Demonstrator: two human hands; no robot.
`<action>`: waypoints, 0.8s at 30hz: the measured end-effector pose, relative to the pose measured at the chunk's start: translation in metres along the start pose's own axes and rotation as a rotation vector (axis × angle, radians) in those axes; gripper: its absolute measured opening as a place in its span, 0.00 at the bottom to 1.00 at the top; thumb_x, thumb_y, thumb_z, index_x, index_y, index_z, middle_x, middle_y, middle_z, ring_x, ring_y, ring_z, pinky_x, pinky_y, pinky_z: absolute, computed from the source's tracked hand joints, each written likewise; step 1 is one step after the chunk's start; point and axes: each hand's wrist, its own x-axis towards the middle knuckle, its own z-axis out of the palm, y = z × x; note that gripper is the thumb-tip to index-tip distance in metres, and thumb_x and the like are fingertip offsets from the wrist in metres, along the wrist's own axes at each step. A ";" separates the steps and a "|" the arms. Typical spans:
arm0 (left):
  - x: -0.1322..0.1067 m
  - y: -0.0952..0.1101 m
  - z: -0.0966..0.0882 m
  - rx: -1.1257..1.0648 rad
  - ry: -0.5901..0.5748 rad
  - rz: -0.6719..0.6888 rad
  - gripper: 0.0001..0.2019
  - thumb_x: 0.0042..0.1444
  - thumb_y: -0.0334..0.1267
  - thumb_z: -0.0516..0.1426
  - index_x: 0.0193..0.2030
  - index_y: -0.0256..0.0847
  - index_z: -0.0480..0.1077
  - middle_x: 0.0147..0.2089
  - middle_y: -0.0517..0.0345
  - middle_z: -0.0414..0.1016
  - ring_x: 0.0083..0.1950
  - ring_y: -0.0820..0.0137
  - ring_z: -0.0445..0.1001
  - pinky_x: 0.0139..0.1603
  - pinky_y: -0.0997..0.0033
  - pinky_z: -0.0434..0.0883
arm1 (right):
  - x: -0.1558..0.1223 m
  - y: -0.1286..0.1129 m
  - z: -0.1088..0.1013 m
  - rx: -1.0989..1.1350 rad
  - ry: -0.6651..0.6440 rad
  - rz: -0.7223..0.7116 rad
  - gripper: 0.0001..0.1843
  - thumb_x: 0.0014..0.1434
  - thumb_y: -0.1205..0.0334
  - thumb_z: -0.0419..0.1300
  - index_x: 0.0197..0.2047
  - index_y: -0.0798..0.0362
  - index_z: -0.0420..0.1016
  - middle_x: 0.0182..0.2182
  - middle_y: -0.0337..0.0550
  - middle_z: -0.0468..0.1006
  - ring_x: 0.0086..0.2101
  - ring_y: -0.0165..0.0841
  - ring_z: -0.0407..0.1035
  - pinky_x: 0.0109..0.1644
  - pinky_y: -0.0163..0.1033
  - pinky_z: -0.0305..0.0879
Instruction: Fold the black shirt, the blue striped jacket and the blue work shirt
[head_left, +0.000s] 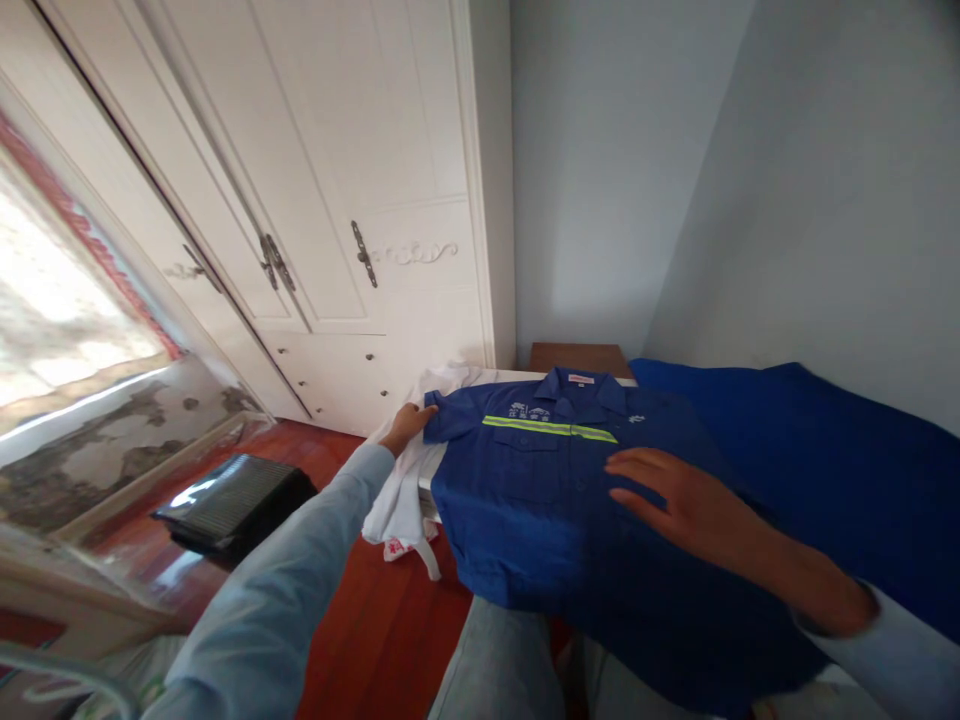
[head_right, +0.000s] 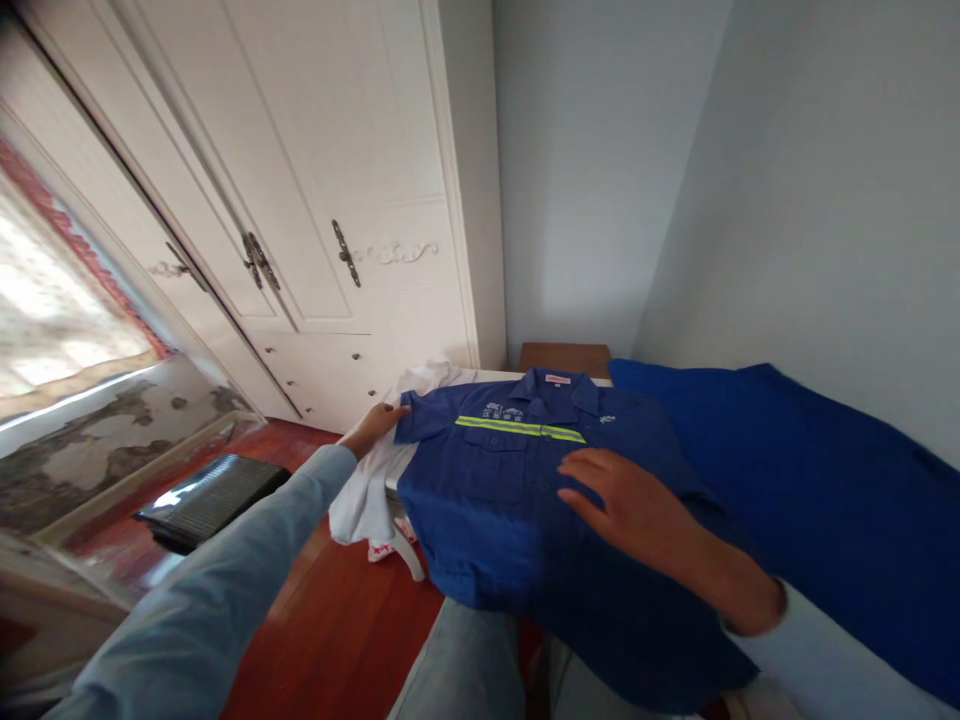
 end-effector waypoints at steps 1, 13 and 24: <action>0.002 0.002 0.002 -0.021 0.002 -0.026 0.19 0.55 0.52 0.60 0.35 0.34 0.73 0.32 0.48 0.78 0.42 0.63 0.78 0.37 0.74 0.69 | 0.024 -0.015 0.008 0.059 -0.041 -0.055 0.24 0.69 0.45 0.51 0.56 0.49 0.78 0.55 0.47 0.76 0.56 0.41 0.70 0.65 0.51 0.66; 0.011 0.040 -0.002 -0.269 0.111 0.002 0.09 0.52 0.34 0.60 0.38 0.34 0.78 0.36 0.52 0.81 0.37 0.71 0.77 0.34 0.78 0.67 | 0.177 -0.064 0.122 0.147 -0.251 -0.007 0.19 0.64 0.61 0.58 0.55 0.59 0.77 0.59 0.57 0.71 0.58 0.43 0.68 0.66 0.46 0.62; -0.105 0.086 0.002 -0.033 -0.193 0.934 0.15 0.62 0.47 0.56 0.48 0.41 0.77 0.49 0.53 0.80 0.51 0.66 0.77 0.58 0.67 0.72 | 0.157 -0.033 0.131 1.453 0.285 0.746 0.11 0.53 0.68 0.56 0.41 0.51 0.70 0.39 0.42 0.80 0.40 0.34 0.76 0.53 0.47 0.75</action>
